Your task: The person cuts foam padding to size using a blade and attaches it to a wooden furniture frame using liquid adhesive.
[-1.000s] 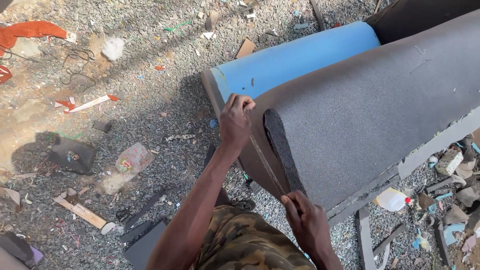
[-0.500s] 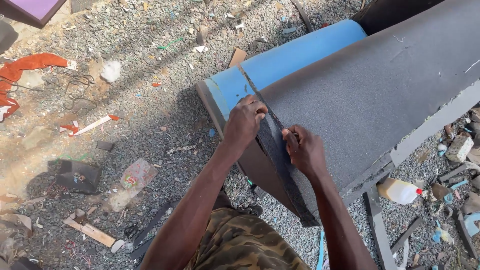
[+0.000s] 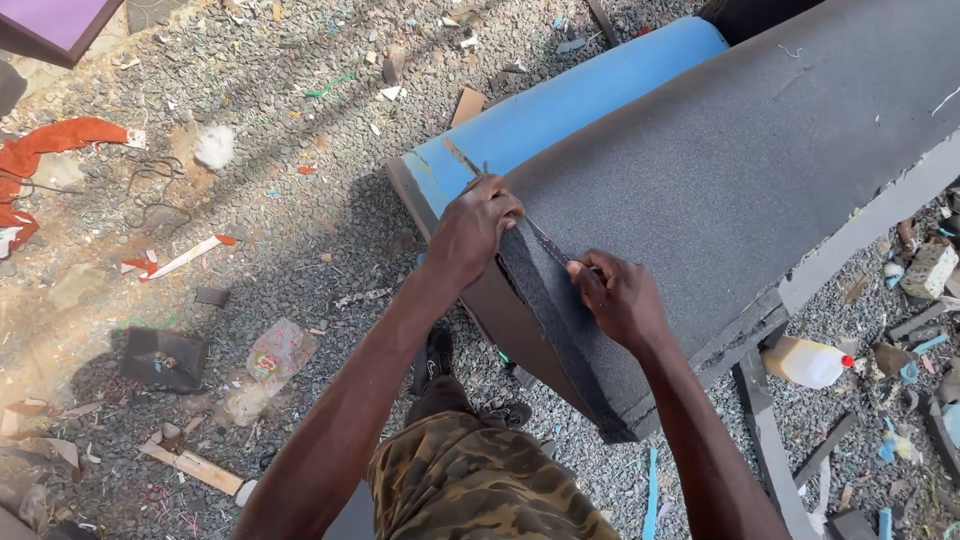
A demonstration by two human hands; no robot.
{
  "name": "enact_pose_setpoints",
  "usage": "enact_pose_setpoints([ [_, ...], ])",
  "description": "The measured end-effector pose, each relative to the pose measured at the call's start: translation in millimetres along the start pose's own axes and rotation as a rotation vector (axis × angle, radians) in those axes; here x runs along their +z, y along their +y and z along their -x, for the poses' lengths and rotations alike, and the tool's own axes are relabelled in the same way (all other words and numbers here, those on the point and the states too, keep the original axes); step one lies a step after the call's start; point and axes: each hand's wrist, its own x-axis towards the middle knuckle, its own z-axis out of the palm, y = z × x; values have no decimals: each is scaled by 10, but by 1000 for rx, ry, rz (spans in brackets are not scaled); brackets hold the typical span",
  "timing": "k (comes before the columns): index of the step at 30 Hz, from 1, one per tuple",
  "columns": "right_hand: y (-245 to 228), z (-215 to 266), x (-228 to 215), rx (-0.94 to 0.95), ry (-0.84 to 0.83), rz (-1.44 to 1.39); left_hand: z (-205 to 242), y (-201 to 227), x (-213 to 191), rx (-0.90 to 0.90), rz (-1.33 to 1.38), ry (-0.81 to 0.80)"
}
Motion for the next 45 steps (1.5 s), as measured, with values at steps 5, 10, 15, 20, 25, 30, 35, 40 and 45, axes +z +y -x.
enact_pose_setpoints([
  [5,495,688,-234,88,-50,107,-3,-88,113,54,-38,-54],
  [10,549,595,-258,44,-32,148,34,108,29,117,-103,-119],
  [15,270,193,-174,-107,-66,64,-18,163,-21,177,-124,-96],
  [20,909,878,-415,26,-110,159,4,186,-80,221,-167,-89],
  [25,1004,800,-347,-32,-44,233,103,253,-122,222,-277,-25],
  [30,702,279,-195,-265,-52,166,188,387,-78,198,-368,26],
  [35,1410,1043,-693,-69,-149,165,224,436,-69,156,-427,40],
  [40,1692,1068,-721,-258,-162,247,342,580,-106,139,-558,176],
  [45,1214,541,-398,-389,-185,206,428,771,-103,73,-618,173],
])
